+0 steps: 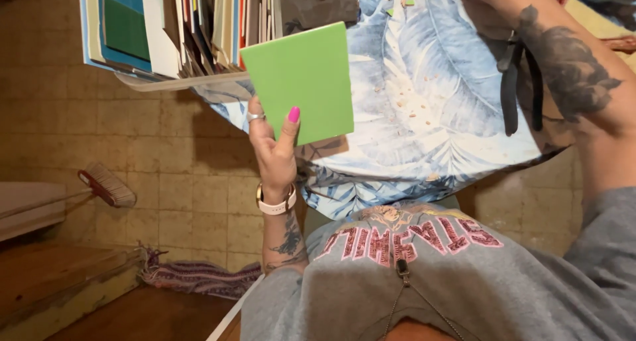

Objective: Trimming and cleaning the edges of a green cardstock sheet using pliers and a scraper tool.

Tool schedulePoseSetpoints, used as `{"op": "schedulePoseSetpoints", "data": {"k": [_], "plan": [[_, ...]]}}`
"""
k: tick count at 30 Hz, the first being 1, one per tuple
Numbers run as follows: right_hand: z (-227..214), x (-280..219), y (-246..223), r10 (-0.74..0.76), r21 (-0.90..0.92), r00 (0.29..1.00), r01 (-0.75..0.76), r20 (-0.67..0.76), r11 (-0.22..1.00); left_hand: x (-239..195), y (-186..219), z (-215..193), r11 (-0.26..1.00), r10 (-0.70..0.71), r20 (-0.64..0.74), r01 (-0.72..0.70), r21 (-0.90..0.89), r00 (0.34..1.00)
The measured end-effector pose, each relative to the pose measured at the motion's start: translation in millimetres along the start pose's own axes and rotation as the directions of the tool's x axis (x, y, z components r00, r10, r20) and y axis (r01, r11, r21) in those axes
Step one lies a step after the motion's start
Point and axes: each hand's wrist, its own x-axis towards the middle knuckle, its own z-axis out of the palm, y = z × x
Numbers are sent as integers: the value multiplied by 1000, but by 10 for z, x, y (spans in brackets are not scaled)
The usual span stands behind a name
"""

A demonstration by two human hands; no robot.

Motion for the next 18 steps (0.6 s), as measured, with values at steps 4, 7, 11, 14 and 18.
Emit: {"op": "schedulePoseSetpoints", "data": {"k": [4, 7, 11, 14, 18], "plan": [[95, -392, -664, -276, -172, 935, 241, -223, 955, -49, -23, -118, 981, 73, -184, -37, 192, 980], [458, -950, -1177, -636, -335, 713, 546, -295, 767, -65, 45, -187, 990, 138, -225, -132, 42, 964], [1253, -1430, -1666, -779, -40, 624, 779, -49, 626, -35, 167, -222, 962, 236, -244, -262, -78, 941], [1241, -1389, -1803, -751, -145, 656, 738, -75, 659, -92, 89, -317, 953, 228, -241, -267, -146, 943], [546, -1362, -1312, -499, -53, 839, 500, -219, 864, -155, 76, -381, 971, 147, -242, -187, -151, 959]]}}
